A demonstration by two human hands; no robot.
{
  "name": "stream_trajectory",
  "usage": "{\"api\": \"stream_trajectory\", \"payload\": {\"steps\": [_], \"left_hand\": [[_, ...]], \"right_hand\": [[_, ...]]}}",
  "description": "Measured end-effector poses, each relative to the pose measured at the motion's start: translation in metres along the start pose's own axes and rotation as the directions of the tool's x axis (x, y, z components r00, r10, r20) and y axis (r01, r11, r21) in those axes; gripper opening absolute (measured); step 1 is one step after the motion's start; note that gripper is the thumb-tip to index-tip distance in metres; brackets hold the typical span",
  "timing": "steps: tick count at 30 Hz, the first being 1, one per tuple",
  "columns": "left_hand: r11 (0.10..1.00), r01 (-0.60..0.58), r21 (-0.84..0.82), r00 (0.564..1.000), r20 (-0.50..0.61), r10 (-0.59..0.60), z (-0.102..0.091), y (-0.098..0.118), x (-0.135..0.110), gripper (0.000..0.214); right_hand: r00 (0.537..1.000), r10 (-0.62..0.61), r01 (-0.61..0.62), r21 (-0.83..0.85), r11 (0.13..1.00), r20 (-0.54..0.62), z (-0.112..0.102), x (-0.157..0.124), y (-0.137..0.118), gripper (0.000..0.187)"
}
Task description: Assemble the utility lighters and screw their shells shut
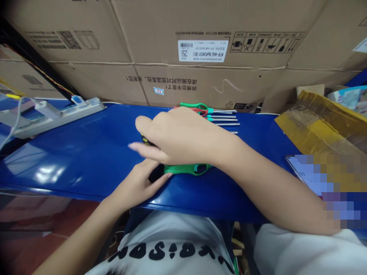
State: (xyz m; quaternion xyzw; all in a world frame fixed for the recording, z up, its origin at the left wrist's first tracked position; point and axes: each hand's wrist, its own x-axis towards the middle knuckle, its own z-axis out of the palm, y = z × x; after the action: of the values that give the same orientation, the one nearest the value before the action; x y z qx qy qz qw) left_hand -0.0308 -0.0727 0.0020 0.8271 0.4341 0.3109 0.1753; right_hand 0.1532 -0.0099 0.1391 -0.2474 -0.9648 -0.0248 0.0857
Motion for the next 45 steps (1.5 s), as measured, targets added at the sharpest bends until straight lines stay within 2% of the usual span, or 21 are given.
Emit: {"api": "stream_trajectory", "payload": {"steps": [4,7,16,19,23,34,41,45], "left_hand": [[1.0,0.022,-0.006,1.0,0.013,-0.022,0.0,0.0,0.0,0.019],[1.0,0.022,-0.007,1.0,0.012,-0.022,-0.001,0.0,0.0,0.02],[0.995,0.103,-0.015,0.995,-0.009,-0.103,0.0,-0.003,-0.001,0.019],[0.995,0.097,-0.031,0.995,-0.03,-0.098,0.001,-0.004,-0.001,0.014],[0.996,0.082,-0.023,0.996,-0.046,-0.083,0.001,-0.003,-0.001,0.019],[0.997,0.078,-0.023,0.997,-0.028,-0.079,0.0,-0.003,-0.002,0.019],[0.999,0.041,-0.002,0.999,-0.019,-0.041,-0.002,-0.002,-0.001,0.015],[0.998,0.06,0.007,0.998,-0.014,-0.059,-0.002,-0.001,-0.001,0.014]], "right_hand": [[1.0,-0.003,0.002,0.02,1.0,0.025,-0.002,0.0,0.001,0.03],[1.0,-0.005,0.005,0.004,1.0,-0.018,0.0,0.0,0.002,0.028],[0.986,-0.163,0.165,0.056,0.985,-0.028,0.001,0.001,-0.001,0.021],[0.989,-0.148,0.148,0.069,0.987,-0.01,-0.001,-0.001,-0.003,0.022],[0.989,-0.148,0.147,0.089,0.985,-0.002,-0.003,-0.002,-0.004,0.021],[0.995,-0.094,0.09,0.114,0.989,0.032,-0.008,-0.004,-0.001,0.022],[0.995,-0.095,0.092,0.099,0.991,0.03,-0.008,-0.004,0.001,0.022],[0.993,-0.116,0.112,0.101,0.989,0.038,-0.009,-0.004,0.0,0.023]]}}
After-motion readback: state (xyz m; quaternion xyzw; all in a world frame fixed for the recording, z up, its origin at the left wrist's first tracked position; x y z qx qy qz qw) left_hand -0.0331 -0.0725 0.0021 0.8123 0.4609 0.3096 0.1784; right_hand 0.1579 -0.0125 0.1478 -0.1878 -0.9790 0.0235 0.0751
